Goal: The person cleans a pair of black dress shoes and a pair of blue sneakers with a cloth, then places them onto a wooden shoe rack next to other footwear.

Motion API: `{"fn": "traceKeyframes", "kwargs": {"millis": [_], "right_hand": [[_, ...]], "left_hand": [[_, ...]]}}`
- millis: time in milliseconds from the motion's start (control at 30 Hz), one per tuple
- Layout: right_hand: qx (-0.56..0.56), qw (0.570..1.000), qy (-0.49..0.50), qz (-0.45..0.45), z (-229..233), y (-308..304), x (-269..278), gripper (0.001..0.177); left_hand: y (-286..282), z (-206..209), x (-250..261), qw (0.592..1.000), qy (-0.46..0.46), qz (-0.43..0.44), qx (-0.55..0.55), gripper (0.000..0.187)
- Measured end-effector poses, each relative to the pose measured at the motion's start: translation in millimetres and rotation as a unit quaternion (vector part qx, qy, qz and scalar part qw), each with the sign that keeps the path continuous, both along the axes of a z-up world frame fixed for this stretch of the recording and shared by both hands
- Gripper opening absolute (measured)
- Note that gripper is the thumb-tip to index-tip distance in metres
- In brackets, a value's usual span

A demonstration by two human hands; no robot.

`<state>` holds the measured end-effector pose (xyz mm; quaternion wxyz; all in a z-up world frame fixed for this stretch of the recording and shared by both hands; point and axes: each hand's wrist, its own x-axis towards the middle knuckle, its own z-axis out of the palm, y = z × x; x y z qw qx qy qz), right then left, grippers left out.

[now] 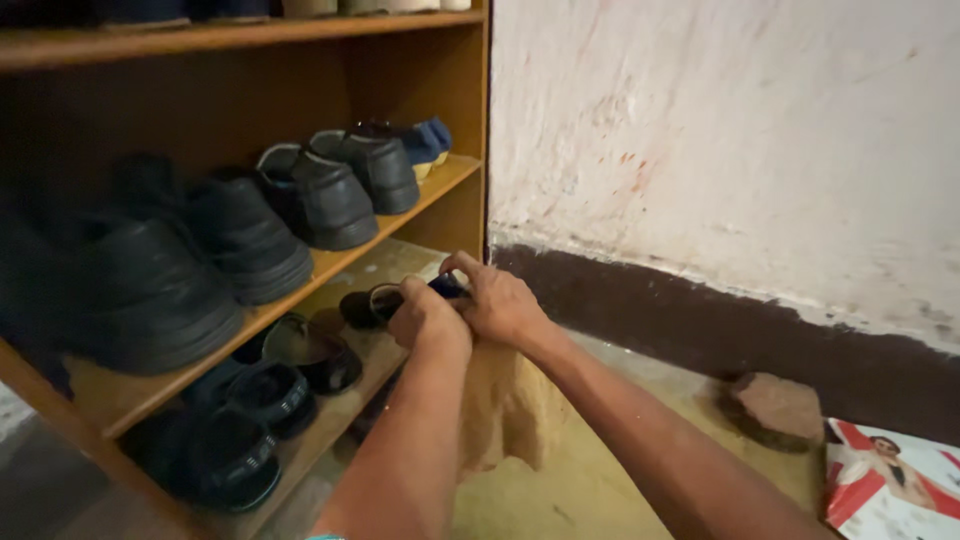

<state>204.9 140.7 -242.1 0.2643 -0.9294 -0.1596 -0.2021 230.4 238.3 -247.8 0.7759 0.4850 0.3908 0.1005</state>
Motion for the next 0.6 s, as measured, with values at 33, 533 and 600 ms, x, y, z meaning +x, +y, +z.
{"fn": "traceKeyframes", "kwargs": {"millis": [33, 533, 600], "right_hand": [[0.002, 1.000, 0.004, 0.002, -4, 3, 3, 0.043], [0.031, 0.997, -0.020, -0.067, -39, 40, 28, 0.049], [0.043, 0.996, -0.050, -0.067, -42, 48, 26, 0.047]], "left_hand": [[2, -4, 4, 1.000, 0.004, 0.002, 0.002, 0.065], [29, -58, 58, 0.992, -0.109, -0.014, -0.061, 0.055], [40, -62, 60, 0.993, -0.107, -0.032, -0.044, 0.055]]}}
